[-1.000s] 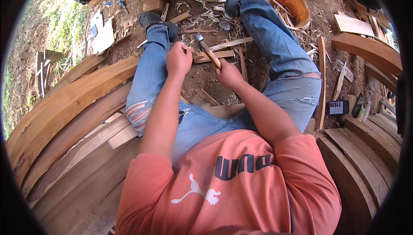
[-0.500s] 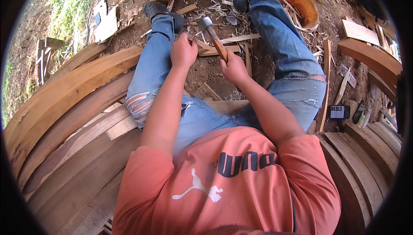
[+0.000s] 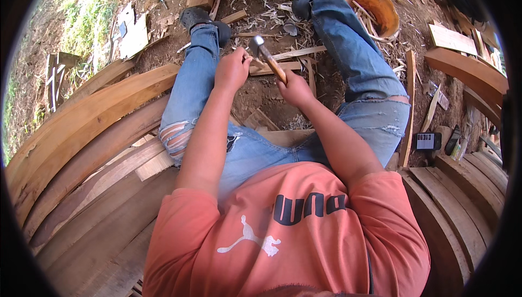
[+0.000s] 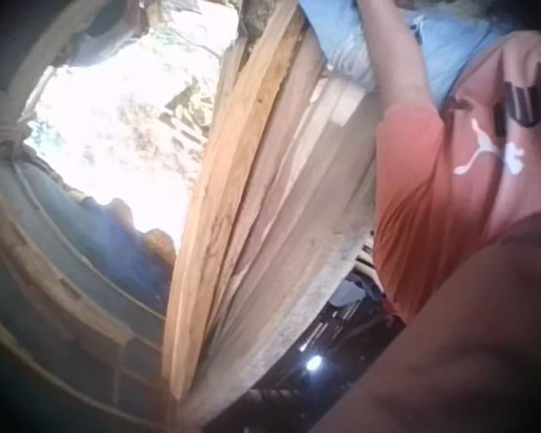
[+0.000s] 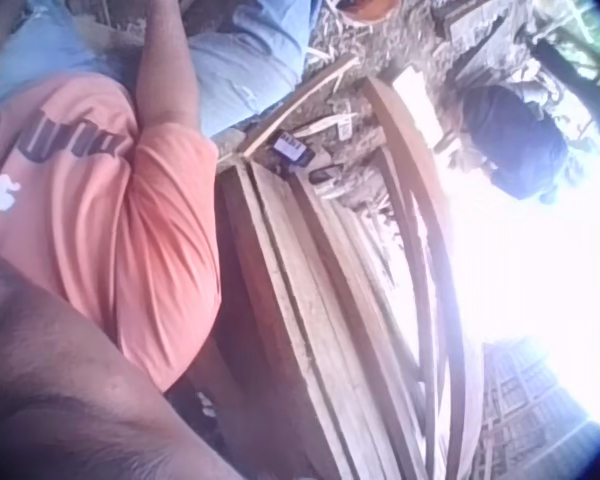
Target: The person sits on the ground and uses a hammer to drive nails into small wooden pieces. They repeatedly pick up nails, position them, and strike them with the hammer while surrounded by wood scraps and a partially assembled wooden structure.
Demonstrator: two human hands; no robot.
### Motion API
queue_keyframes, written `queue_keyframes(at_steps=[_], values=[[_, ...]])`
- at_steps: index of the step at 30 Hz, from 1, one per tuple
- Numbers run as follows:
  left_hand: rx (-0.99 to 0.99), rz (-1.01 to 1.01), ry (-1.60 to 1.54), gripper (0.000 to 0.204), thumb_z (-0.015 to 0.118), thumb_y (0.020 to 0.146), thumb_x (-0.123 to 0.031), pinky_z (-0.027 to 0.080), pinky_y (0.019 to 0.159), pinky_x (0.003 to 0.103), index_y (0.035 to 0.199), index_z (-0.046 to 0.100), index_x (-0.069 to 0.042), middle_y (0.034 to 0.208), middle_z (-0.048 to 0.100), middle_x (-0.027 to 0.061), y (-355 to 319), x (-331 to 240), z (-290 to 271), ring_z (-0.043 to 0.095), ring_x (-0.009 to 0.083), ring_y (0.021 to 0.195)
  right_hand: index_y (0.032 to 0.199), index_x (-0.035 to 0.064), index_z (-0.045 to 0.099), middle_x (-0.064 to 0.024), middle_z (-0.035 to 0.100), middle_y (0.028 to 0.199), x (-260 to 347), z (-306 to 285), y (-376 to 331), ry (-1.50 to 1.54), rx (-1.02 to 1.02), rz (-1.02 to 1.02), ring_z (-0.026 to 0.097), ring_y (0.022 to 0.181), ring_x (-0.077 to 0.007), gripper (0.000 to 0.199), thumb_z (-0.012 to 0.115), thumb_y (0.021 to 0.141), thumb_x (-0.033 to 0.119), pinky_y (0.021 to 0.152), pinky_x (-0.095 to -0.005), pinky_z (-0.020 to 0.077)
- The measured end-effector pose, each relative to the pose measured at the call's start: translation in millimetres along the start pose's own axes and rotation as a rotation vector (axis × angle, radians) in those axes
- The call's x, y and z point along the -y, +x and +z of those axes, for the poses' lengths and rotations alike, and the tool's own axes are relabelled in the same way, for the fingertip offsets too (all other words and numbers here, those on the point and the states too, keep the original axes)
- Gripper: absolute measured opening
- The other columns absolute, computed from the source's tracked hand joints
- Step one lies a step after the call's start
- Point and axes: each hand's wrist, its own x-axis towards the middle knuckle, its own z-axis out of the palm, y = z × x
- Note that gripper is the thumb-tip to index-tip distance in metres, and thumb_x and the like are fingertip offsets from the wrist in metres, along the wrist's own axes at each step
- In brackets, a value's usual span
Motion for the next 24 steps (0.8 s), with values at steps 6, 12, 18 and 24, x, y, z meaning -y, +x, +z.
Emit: queue_keyframes(at_steps=[6, 12, 18, 24], values=[[0.033, 0.047, 0.052, 0.018, 0.077, 0.100, -0.019, 0.056, 0.074, 0.057, 0.104, 0.066, -0.007, 0.090, 0.077, 0.0208, 0, -2, -2, 0.073, 0.0457, 0.087, 0.121, 0.0030, 0.068, -0.0272, 0.077, 0.106, -5, -5, 3, 0.086, -0.079, 0.037, 0.074, 0.102, -0.0484, 0.034, 0.070, 0.104, 0.032, 0.090, -0.0560, 0.0569], [0.058, 0.077, 0.099, 0.018, 0.077, 0.099, -0.020, 0.056, 0.074, 0.057, 0.106, 0.066, -0.007, 0.091, 0.077, 0.0202, 3, 2, -8, 0.074, 0.0450, 0.089, 0.125, 0.0045, 0.068, -0.0257, 0.077, 0.106, -11, -9, -4, -0.071, 0.067, 0.068, 0.075, 0.102, -0.0462, 0.035, 0.069, 0.104, 0.032, 0.091, -0.0537, 0.0580], [0.110, 0.042, 0.161, 0.017, 0.078, 0.098, -0.023, 0.056, 0.078, 0.055, 0.106, 0.072, -0.008, 0.096, 0.078, 0.0192, 7, -10, -11, 0.073, 0.0449, 0.094, 0.125, 0.0044, 0.068, -0.0265, 0.076, 0.106, 2, -16, -3, 0.007, -0.013, 0.014, 0.074, 0.102, -0.0469, 0.038, 0.073, 0.104, 0.035, 0.088, -0.0542, 0.0561], [0.138, 0.134, 0.174, 0.013, 0.074, 0.099, -0.020, 0.057, 0.078, 0.056, 0.098, 0.072, -0.008, 0.095, 0.077, 0.0176, 0, -10, -12, 0.074, 0.0424, 0.092, 0.122, 0.0031, 0.066, -0.0276, 0.076, 0.105, -4, -7, -9, -0.013, 0.019, 0.023, 0.073, 0.103, -0.0489, 0.038, 0.071, 0.104, 0.036, 0.090, -0.0572, 0.0556]])
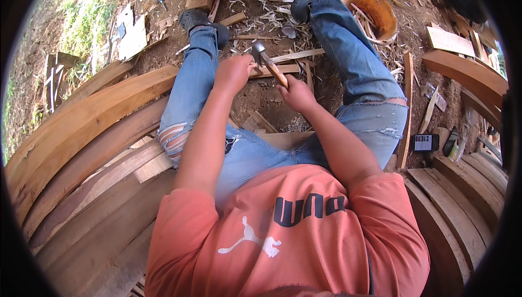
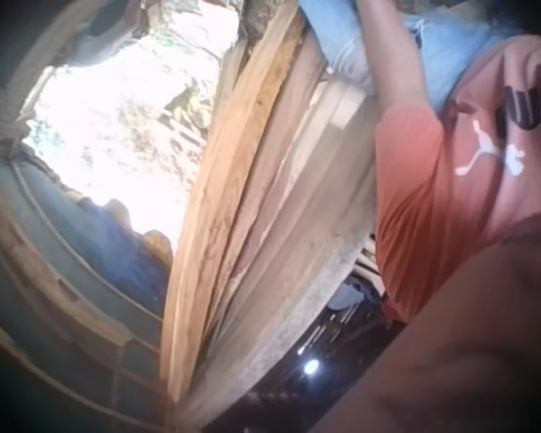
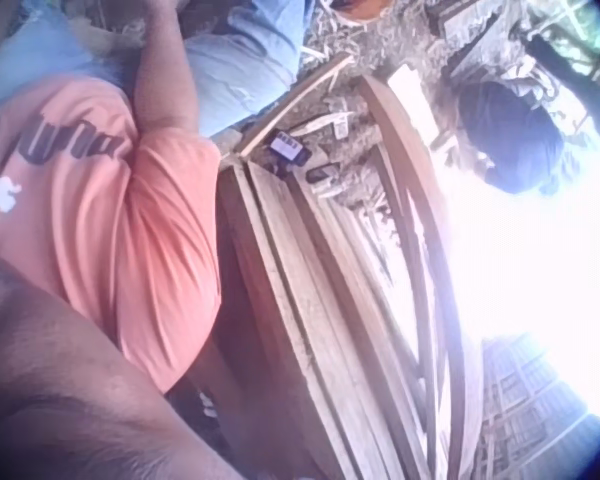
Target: The person sits on the ground and uses a hammer to drive nails into small wooden pieces. They repeatedly pick up nails, position them, and strike them with the hammer while surrounded by wood scraps and a partially assembled wooden structure.
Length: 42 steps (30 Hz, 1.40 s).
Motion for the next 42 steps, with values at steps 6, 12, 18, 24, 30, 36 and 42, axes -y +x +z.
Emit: queue_keyframes(at_steps=[6, 12, 18, 24, 30, 36, 42], values=[[0.007, -0.068, 0.030, 0.013, 0.075, 0.098, -0.022, 0.056, 0.080, 0.057, 0.098, 0.073, -0.008, 0.096, 0.077, 0.0171, 4, -1, -6, 0.073, 0.0431, 0.093, 0.124, 0.0044, 0.068, -0.0270, 0.077, 0.104, 17, -11, 2, 0.139, -0.045, 0.037, 0.074, 0.102, -0.0471, 0.036, 0.070, 0.104, 0.035, 0.090, -0.0548, 0.0567], [0.032, -0.103, 0.001, 0.015, 0.077, 0.097, -0.022, 0.057, 0.081, 0.056, 0.101, 0.074, -0.008, 0.096, 0.077, 0.0181, 6, -3, -12, 0.074, 0.0436, 0.094, 0.130, 0.0047, 0.068, -0.0266, 0.077, 0.112, 9, -13, 3, 0.067, 0.003, 0.044, 0.074, 0.108, -0.0462, 0.042, 0.070, 0.104, 0.037, 0.093, -0.0539, 0.0560], [0.075, -0.128, 0.009, 0.014, 0.078, 0.097, -0.022, 0.058, 0.080, 0.055, 0.103, 0.077, -0.009, 0.095, 0.078, 0.0187, 3, -8, -17, 0.075, 0.0438, 0.093, 0.124, 0.0016, 0.068, -0.0260, 0.076, 0.104, 21, -17, -3, 0.129, -0.012, 0.038, 0.073, 0.100, -0.0458, 0.038, 0.073, 0.105, 0.034, 0.086, -0.0517, 0.0552], [0.029, -0.110, -0.005, 0.015, 0.079, 0.096, -0.023, 0.059, 0.080, 0.054, 0.099, 0.078, -0.009, 0.095, 0.079, 0.0185, 4, -5, -11, 0.075, 0.0436, 0.091, 0.122, 0.0019, 0.066, -0.0275, 0.076, 0.110, 9, -11, -1, -0.008, 0.029, 0.028, 0.072, 0.108, -0.0479, 0.039, 0.069, 0.105, 0.037, 0.093, -0.0567, 0.0546], [-0.053, -0.125, 0.034, 0.016, 0.080, 0.095, -0.022, 0.058, 0.079, 0.055, 0.096, 0.078, -0.006, 0.091, 0.078, 0.0207, 10, 10, 1, 0.075, 0.0439, 0.090, 0.123, 0.0029, 0.064, -0.0278, 0.076, 0.109, 32, -15, -14, 0.052, -0.018, -0.025, 0.072, 0.108, -0.0491, 0.037, 0.067, 0.105, 0.035, 0.093, -0.0571, 0.0551], [-0.045, -0.190, -0.026, 0.018, 0.081, 0.093, -0.022, 0.057, 0.078, 0.056, 0.096, 0.078, -0.005, 0.091, 0.077, 0.0214, 6, 17, -6, 0.074, 0.0449, 0.089, 0.124, 0.0021, 0.064, -0.0290, 0.075, 0.109, 1, 12, 1, 0.025, 0.000, 0.041, 0.072, 0.106, -0.0500, 0.038, 0.068, 0.103, 0.034, 0.091, -0.0564, 0.0553], [-0.082, -0.164, -0.013, 0.018, 0.082, 0.094, -0.023, 0.057, 0.078, 0.055, 0.096, 0.078, -0.005, 0.092, 0.077, 0.0211, 5, 20, -2, 0.074, 0.0445, 0.090, 0.127, 0.0036, 0.066, -0.0248, 0.076, 0.100, 16, 6, -1, 0.110, -0.046, -0.024, 0.075, 0.094, -0.0448, 0.033, 0.070, 0.105, 0.028, 0.084, -0.0519, 0.0574]])
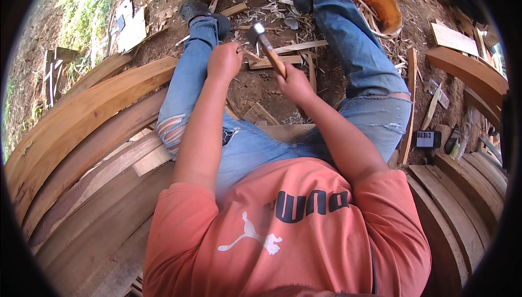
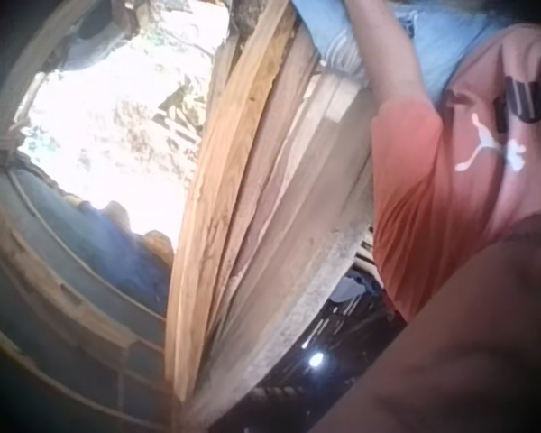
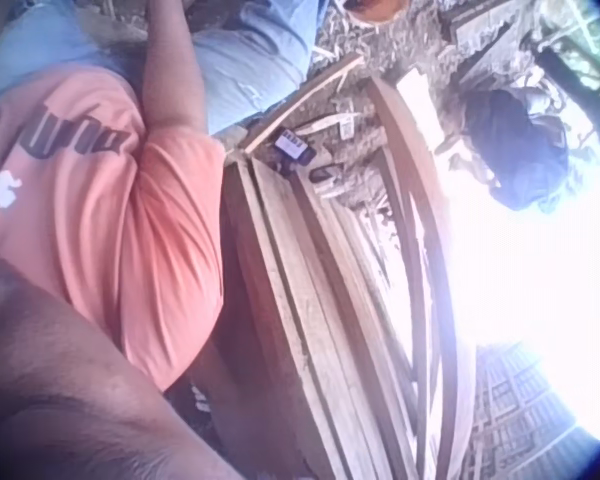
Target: The person sits on the ground and uses a hammer to drive nails into small wooden pieces. They repeatedly pick up nails, position them, and strike them with the hammer while surrounded by wood scraps and a partially assembled wooden structure.
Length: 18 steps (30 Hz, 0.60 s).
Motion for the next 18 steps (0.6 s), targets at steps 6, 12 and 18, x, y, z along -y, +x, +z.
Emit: queue_keyframes(at_steps=[6, 12, 18], values=[[0.022, -0.056, -0.035, 0.017, 0.082, 0.093, -0.023, 0.058, 0.079, 0.055, 0.099, 0.079, -0.006, 0.094, 0.078, 0.0208, 1, 9, -6, 0.074, 0.0443, 0.091, 0.124, 0.0025, 0.065, -0.0295, 0.075, 0.107, -1, 2, -1, -0.083, 0.054, -0.023, 0.072, 0.105, -0.0500, 0.036, 0.068, 0.104, 0.032, 0.092, -0.0575, 0.0561], [-0.001, -0.017, -0.030, 0.018, 0.082, 0.093, -0.022, 0.058, 0.079, 0.055, 0.097, 0.079, -0.005, 0.093, 0.078, 0.0212, -1, 11, 3, 0.074, 0.0441, 0.090, 0.115, 0.0010, 0.062, -0.0296, 0.073, 0.099, 13, 0, -6, -0.077, 0.013, -0.040, 0.071, 0.099, -0.0515, 0.033, 0.071, 0.103, 0.030, 0.087, -0.0583, 0.0539], [-0.009, -0.023, -0.004, 0.017, 0.081, 0.093, -0.021, 0.058, 0.078, 0.055, 0.095, 0.078, -0.004, 0.092, 0.077, 0.0213, -3, 12, -2, 0.074, 0.0446, 0.088, 0.121, 0.0018, 0.065, -0.0282, 0.076, 0.106, -7, 6, 1, -0.086, 0.020, 0.026, 0.072, 0.103, -0.0500, 0.033, 0.069, 0.103, 0.029, 0.092, -0.0591, 0.0557]])
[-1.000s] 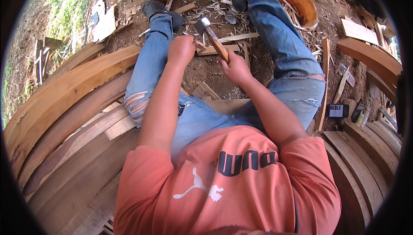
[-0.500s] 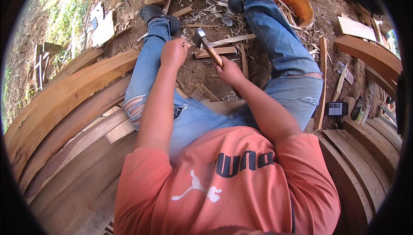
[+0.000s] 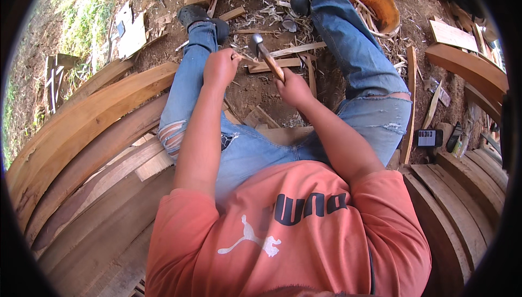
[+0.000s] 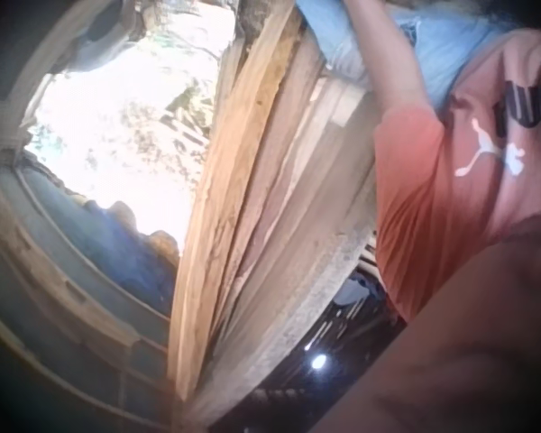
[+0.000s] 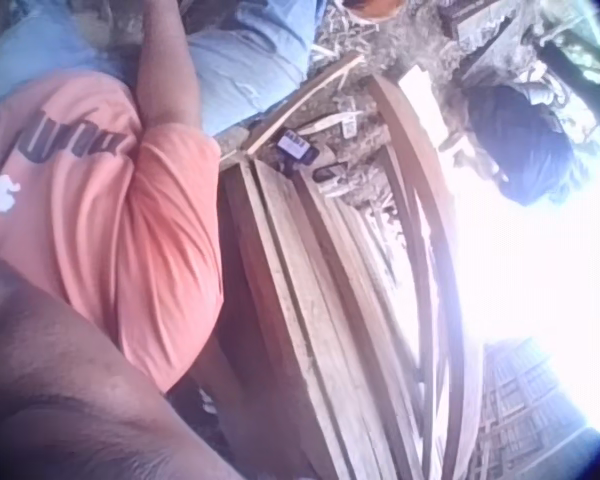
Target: The person sits on the ground and uses a hammer to drive nails into small wooden pieces. They repeatedly pick up nails, position them, and strike them with the hammer while surrounded by wood scraps and a partially assembled wooden structure.
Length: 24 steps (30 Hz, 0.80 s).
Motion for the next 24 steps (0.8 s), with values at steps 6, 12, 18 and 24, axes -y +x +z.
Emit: queue_keyframes(at_steps=[6, 12, 18, 24], values=[[0.063, -0.018, 0.021, 0.019, 0.081, 0.096, -0.025, 0.058, 0.081, 0.051, 0.104, 0.081, -0.008, 0.098, 0.080, 0.0191, 4, -15, -3, 0.075, 0.0419, 0.094, 0.120, 0.0009, 0.064, -0.0291, 0.075, 0.107, 4, -2, 0, 0.059, 0.007, -0.015, 0.072, 0.105, -0.0505, 0.034, 0.069, 0.104, 0.031, 0.093, -0.0577, 0.0558], [0.018, -0.007, -0.023, 0.017, 0.081, 0.094, -0.022, 0.058, 0.078, 0.055, 0.097, 0.078, -0.006, 0.092, 0.078, 0.0209, 2, -1, 1, 0.074, 0.0441, 0.089, 0.121, 0.0030, 0.064, -0.0293, 0.075, 0.105, 10, -4, -3, -0.078, 0.038, -0.039, 0.072, 0.103, -0.0494, 0.033, 0.069, 0.103, 0.031, 0.091, -0.0589, 0.0555], [0.026, 0.004, 0.004, 0.017, 0.081, 0.094, -0.022, 0.058, 0.079, 0.054, 0.097, 0.079, -0.006, 0.094, 0.078, 0.0206, 3, -10, 3, 0.074, 0.0441, 0.089, 0.116, 0.0012, 0.063, -0.0290, 0.075, 0.102, 11, -4, -3, 0.027, -0.035, -0.058, 0.072, 0.101, -0.0505, 0.031, 0.069, 0.103, 0.029, 0.088, -0.0569, 0.0555], [0.010, 0.003, -0.014, 0.017, 0.081, 0.094, -0.022, 0.058, 0.079, 0.054, 0.099, 0.079, -0.006, 0.095, 0.079, 0.0199, 1, -7, -1, 0.075, 0.0437, 0.090, 0.117, 0.0015, 0.064, -0.0275, 0.076, 0.105, 2, 3, 1, -0.039, 0.011, -0.015, 0.072, 0.101, -0.0494, 0.032, 0.068, 0.103, 0.030, 0.091, -0.0587, 0.0563]])
